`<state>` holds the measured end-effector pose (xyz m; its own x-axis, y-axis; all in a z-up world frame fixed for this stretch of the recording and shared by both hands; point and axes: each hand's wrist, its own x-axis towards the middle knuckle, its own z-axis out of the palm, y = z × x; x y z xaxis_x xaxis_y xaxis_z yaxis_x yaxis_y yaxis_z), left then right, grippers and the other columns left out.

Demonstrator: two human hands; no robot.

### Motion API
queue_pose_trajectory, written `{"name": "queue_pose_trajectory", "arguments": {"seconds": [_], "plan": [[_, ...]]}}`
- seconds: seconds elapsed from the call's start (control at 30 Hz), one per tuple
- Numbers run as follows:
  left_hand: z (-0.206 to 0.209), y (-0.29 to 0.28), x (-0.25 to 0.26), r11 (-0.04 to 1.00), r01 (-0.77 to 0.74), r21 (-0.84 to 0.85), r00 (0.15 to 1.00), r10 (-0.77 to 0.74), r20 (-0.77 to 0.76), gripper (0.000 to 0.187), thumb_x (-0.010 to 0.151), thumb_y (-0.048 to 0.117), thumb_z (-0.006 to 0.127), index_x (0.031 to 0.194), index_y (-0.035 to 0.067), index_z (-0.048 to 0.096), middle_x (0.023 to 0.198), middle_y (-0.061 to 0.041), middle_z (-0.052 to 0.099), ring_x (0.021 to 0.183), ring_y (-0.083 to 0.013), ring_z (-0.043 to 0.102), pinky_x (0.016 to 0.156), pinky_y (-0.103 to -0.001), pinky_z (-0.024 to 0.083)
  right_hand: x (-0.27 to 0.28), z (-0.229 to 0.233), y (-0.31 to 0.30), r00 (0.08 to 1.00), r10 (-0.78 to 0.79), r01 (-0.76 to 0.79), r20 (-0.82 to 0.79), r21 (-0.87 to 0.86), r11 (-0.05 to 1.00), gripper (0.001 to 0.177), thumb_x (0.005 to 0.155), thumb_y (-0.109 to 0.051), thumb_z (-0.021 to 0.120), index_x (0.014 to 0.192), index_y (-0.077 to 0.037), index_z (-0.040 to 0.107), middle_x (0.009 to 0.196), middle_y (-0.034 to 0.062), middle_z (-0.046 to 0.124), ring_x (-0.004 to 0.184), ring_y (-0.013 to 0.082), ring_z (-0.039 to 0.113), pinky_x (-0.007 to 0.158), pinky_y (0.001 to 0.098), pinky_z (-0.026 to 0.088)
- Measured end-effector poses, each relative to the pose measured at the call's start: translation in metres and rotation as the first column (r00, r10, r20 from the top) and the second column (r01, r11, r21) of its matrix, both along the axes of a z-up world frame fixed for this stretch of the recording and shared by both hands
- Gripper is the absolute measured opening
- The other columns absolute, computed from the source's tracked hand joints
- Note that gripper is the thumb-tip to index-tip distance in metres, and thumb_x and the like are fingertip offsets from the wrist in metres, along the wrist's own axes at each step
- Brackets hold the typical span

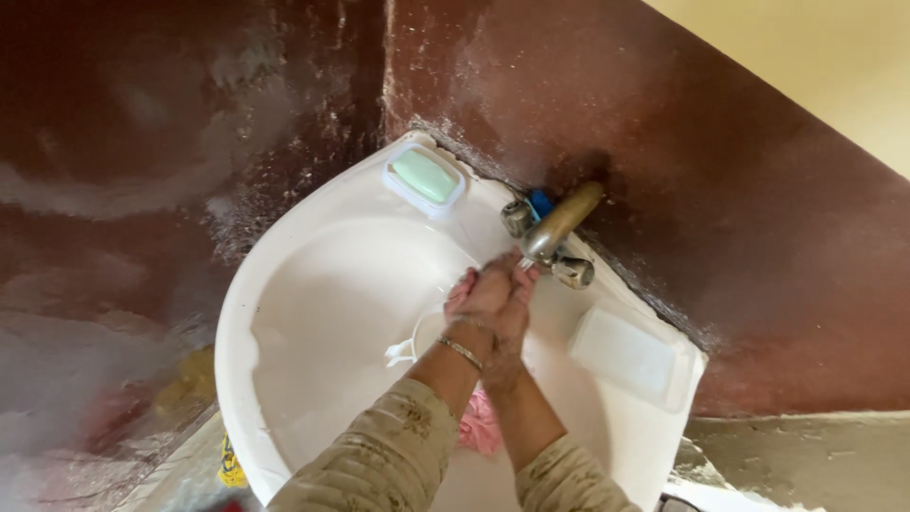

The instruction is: The recorder scrubs a bathroom sink with soap and a cloth, then scrubs the adjacent wall, and finally rinses both with water from a mug.

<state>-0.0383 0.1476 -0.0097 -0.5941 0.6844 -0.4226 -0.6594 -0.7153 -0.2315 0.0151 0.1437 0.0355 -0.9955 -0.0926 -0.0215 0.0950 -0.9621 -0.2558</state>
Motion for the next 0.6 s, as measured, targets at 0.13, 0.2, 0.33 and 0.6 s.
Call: {"name": "queue_pose_trajectory", "arguments": {"seconds": [0.13, 0.2, 0.33, 0.6], "plan": [[0.02, -0.008, 0.013, 0.978, -0.191, 0.087, 0.962, 0.204, -0.183, 0.022, 0.088, 0.017, 0.054, 0.1, 0.002, 0.065, 0.095, -0.02, 0.068, 0.071, -0.0188, 0.06, 0.054, -0.026, 0.053, 0.016, 0.015, -0.015, 0.945, -0.083, 0.142, 0.316, -0.169, 0.975, 0.054, 0.094, -0.056, 0.055, 0.106, -0.004, 0.063, 0.089, 0.0108, 0.067, 0.077, 0.022, 0.064, 0.069, 0.0323, 0.056], [0.018, -0.009, 0.006, 0.953, -0.277, 0.123, 0.918, 0.3, -0.259, 0.024, 0.082, 0.019, 0.052, 0.096, 0.004, 0.066, 0.094, -0.023, 0.069, 0.068, -0.0201, 0.06, 0.052, -0.029, 0.052, 0.017, 0.006, -0.014, 0.94, -0.077, 0.162, 0.333, -0.236, 0.958, 0.056, 0.099, -0.056, 0.049, 0.108, -0.001, 0.058, 0.092, 0.0105, 0.066, 0.081, 0.0204, 0.064, 0.072, 0.0316, 0.057], [0.012, 0.003, -0.006, 0.473, -0.49, -0.732, 0.516, -0.519, -0.681, 0.035, 0.098, 0.025, 0.059, 0.08, -0.003, 0.069, 0.068, -0.019, 0.064, 0.059, -0.0285, 0.06, 0.052, -0.04, 0.048, 0.017, -0.007, 0.004, 0.908, -0.13, 0.149, 0.399, -0.016, 0.989, 0.04, 0.1, -0.04, 0.038, 0.108, -0.006, 0.058, 0.089, 0.0113, 0.067, 0.071, 0.0208, 0.064, 0.061, 0.0343, 0.055], [0.071, -0.042, 0.01, -0.037, -0.678, -0.734, 0.372, -0.879, -0.299, 0.033, 0.098, 0.041, 0.058, 0.107, 0.016, 0.078, 0.086, -0.024, 0.072, 0.079, -0.0432, 0.068, 0.075, -0.049, 0.054, 0.011, 0.028, -0.001, 0.91, -0.163, 0.035, 0.38, 0.322, 0.946, 0.036, 0.105, -0.034, 0.04, 0.116, -0.005, 0.059, 0.092, 0.0161, 0.067, 0.072, 0.0242, 0.065, 0.063, 0.037, 0.057]]}}
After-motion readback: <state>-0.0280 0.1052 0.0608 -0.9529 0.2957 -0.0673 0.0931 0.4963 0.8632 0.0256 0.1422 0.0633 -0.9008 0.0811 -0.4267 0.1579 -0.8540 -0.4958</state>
